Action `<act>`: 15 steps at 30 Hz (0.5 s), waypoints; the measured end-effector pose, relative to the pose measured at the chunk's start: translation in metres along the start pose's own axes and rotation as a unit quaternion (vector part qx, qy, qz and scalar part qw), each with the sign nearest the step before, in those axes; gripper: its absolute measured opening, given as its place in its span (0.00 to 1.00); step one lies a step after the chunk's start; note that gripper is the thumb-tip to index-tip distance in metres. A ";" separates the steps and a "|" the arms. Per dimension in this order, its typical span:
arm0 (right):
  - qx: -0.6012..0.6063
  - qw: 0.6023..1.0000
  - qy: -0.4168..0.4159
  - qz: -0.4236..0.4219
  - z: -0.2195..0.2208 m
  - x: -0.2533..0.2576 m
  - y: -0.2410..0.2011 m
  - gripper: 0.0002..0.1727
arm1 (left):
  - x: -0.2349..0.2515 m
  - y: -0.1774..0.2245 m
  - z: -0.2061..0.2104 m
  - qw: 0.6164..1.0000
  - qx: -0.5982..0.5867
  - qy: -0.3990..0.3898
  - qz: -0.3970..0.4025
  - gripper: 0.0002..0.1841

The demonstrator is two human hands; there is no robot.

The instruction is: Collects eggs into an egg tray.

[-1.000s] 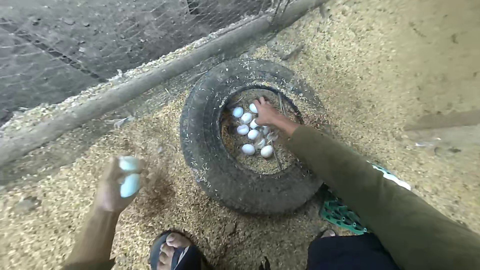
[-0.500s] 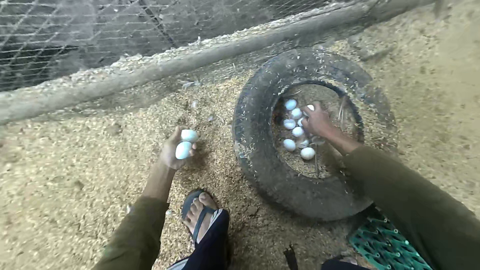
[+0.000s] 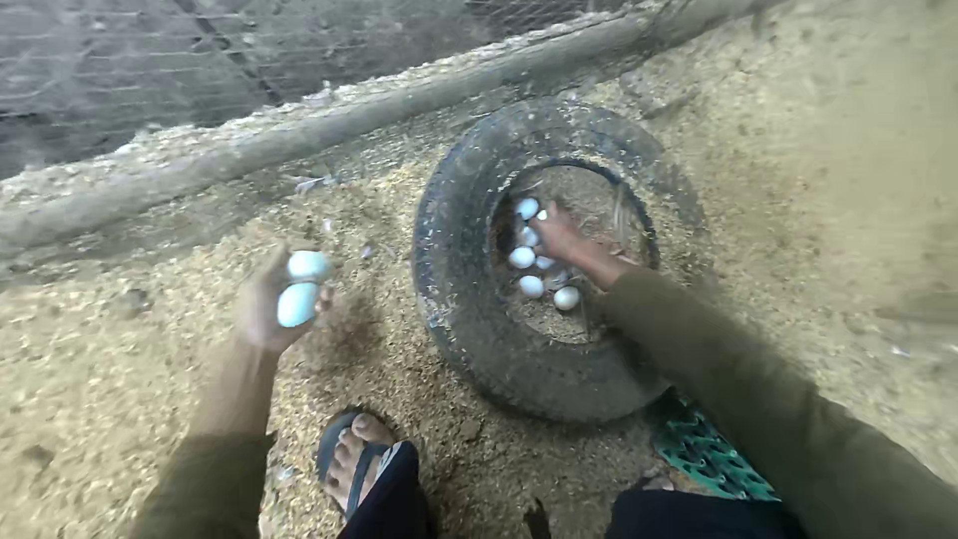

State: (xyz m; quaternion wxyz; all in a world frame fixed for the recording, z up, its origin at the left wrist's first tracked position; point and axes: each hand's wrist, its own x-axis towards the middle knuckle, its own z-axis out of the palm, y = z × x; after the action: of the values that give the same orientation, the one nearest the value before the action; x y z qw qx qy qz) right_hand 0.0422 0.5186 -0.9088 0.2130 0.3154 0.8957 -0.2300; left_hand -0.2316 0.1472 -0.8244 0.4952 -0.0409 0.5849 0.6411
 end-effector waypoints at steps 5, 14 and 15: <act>0.024 0.999 -0.005 -0.031 -0.005 -0.001 0.013 0.36 | 0.002 0.036 0.024 0.986 0.093 -0.116 0.070 0.21; 0.542 0.832 -0.121 -0.012 -0.035 -0.086 0.106 0.32 | 0.018 0.095 0.286 0.641 0.689 -0.309 0.140 0.09; 0.584 0.801 -0.129 -0.024 -0.036 -0.098 0.117 0.31 | 0.029 0.084 0.314 0.556 0.751 -0.322 0.152 0.12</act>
State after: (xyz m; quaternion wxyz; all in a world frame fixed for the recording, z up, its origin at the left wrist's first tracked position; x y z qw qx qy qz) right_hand 0.1811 0.5740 -0.8604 0.0968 0.3262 0.5636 -0.7527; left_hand -0.1383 0.4276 -0.6849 0.3968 0.6448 0.6533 0.0055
